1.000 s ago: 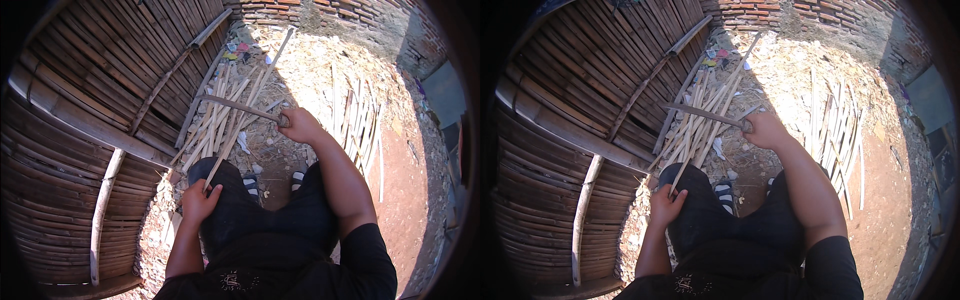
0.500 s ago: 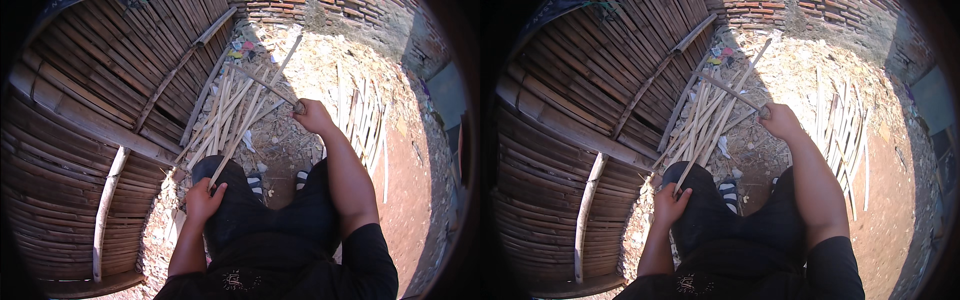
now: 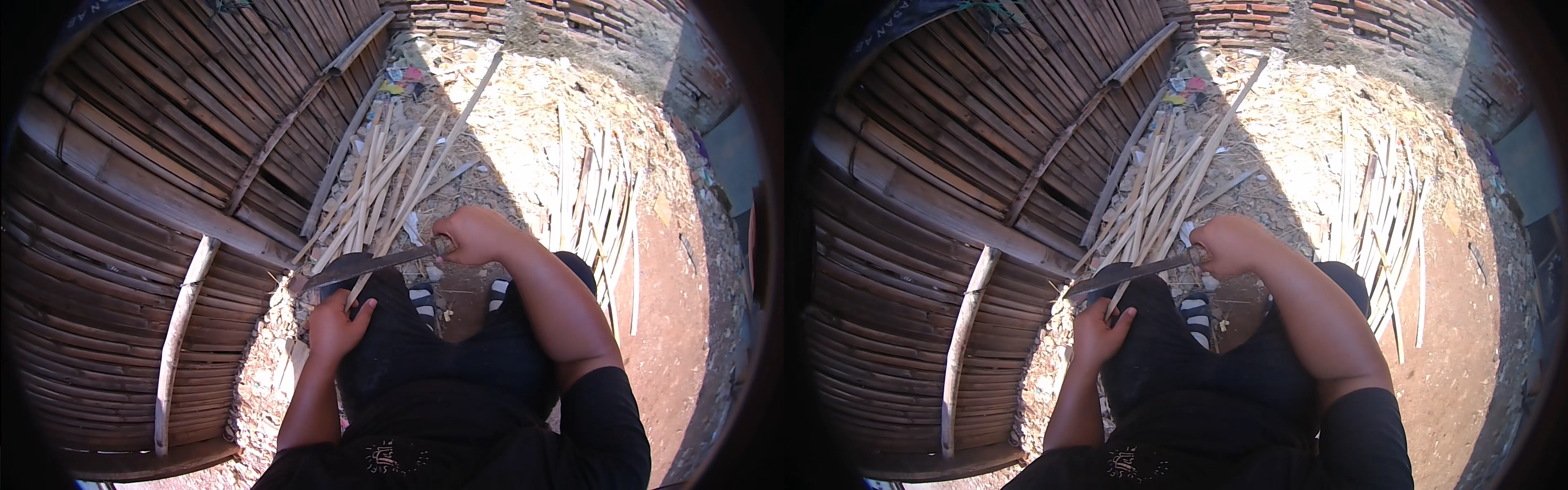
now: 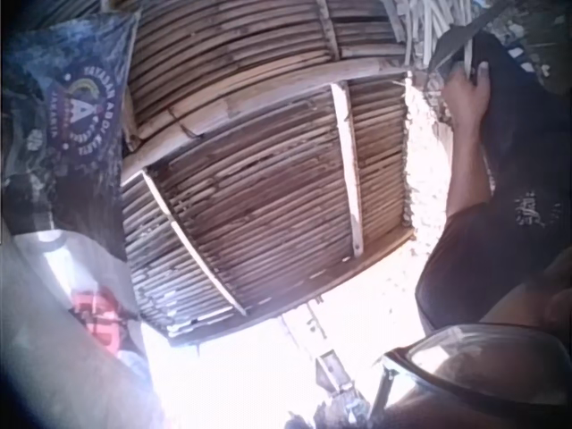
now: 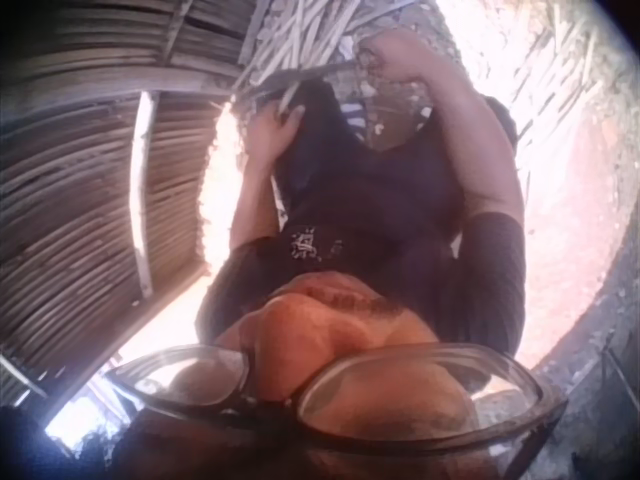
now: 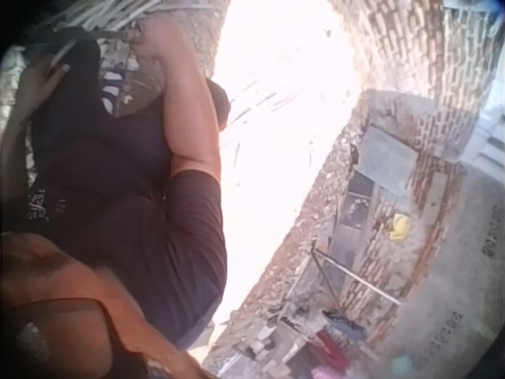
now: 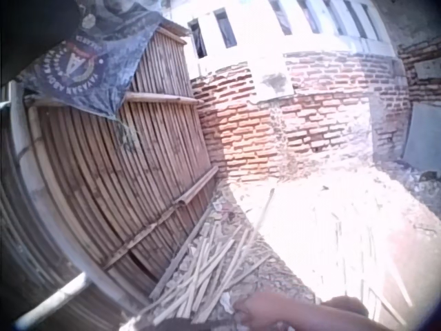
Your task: The person uses a blade to shave thin strips from a long piece of wood while sitting on the ground, then sets the strip aside and repeats the action on the next piece of wood.
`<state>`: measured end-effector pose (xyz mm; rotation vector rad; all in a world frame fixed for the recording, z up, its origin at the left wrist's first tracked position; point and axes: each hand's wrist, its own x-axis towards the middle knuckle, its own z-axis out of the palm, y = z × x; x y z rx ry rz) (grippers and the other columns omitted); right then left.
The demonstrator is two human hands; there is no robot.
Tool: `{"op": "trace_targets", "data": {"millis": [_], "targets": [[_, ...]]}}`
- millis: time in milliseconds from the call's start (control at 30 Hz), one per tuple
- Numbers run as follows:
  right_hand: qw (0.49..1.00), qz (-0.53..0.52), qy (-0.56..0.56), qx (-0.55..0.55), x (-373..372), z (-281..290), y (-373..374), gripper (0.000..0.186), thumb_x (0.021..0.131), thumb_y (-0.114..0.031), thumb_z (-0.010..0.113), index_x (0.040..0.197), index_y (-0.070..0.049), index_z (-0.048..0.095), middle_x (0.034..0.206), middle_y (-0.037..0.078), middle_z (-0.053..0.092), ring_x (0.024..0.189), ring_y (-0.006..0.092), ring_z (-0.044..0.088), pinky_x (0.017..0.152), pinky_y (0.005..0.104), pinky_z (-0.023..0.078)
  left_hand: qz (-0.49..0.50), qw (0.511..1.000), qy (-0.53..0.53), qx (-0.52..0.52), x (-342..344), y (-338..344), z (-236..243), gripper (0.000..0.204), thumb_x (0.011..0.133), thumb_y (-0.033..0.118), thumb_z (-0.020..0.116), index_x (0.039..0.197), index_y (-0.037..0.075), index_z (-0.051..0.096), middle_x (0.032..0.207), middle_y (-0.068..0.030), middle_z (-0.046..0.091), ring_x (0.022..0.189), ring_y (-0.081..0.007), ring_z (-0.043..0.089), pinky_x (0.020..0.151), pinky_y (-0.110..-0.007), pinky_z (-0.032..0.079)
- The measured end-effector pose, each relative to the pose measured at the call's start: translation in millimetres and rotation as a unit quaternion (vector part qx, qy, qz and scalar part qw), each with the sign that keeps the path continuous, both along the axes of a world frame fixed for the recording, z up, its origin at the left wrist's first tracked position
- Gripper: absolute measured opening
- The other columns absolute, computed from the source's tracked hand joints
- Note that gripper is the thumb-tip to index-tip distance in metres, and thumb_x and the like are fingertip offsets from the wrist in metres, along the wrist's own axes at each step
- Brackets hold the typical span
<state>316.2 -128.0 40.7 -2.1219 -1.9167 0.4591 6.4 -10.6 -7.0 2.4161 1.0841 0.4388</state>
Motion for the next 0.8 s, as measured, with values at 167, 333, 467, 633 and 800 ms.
{"op": "trace_targets", "data": {"millis": [167,333,467,633,800], "targets": [[0.971,-0.222,0.063,0.064,60,-4,-15,0.044,0.085,-0.040,0.081,0.104,-0.002,0.071,0.090,0.024,0.072,0.093,0.0434,0.070,0.082,0.0506,0.055,0.003,0.999,0.003,-0.033,0,2,5,0.046,0.086,0.048,0.082,0.083,0.005,0.064,0.062,-0.0092,0.059,0.056,-0.0269,0.062,0.054,-0.040,0.047],[0.923,-0.340,0.122,0.133,84,-10,-27,0.047,0.086,-0.037,0.080,0.108,0.003,0.071,0.090,0.026,0.072,0.091,0.0427,0.071,0.083,0.0496,0.055,-0.015,0.999,-0.038,-0.021,1,2,0,0.042,0.086,0.039,0.086,0.082,0.004,0.062,0.057,-0.0040,0.051,0.051,-0.0148,0.048,0.051,-0.033,0.039],[0.972,-0.204,0.068,0.090,51,-8,-17,0.042,0.084,-0.036,0.080,0.108,-0.002,0.072,0.090,0.026,0.072,0.091,0.0441,0.070,0.082,0.0510,0.056,-0.008,0.999,-0.030,-0.039,3,2,2,0.042,0.086,0.039,0.085,0.082,0.004,0.062,0.057,-0.0040,0.051,0.052,-0.0149,0.049,0.051,-0.033,0.039],[1.000,-0.019,-0.009,0.009,3,-10,2,0.038,0.084,-0.037,0.079,0.101,-0.004,0.071,0.087,0.023,0.071,0.091,0.0445,0.070,0.083,0.0533,0.056,-0.018,0.999,-0.017,-0.027,1,6,4,0.046,0.086,0.045,0.083,0.080,0.004,0.063,0.059,-0.0091,0.057,0.053,-0.0262,0.060,0.054,-0.039,0.046],[0.995,-0.083,0.006,0.055,20,-7,-3,0.037,0.086,-0.037,0.079,0.100,-0.004,0.071,0.086,0.022,0.071,0.092,0.0435,0.070,0.082,0.0525,0.055,-0.001,0.999,-0.018,-0.047,0,4,1,0.042,0.086,0.040,0.083,0.082,0.004,0.064,0.059,-0.0088,0.057,0.053,-0.0256,0.059,0.053,-0.038,0.045]]}}
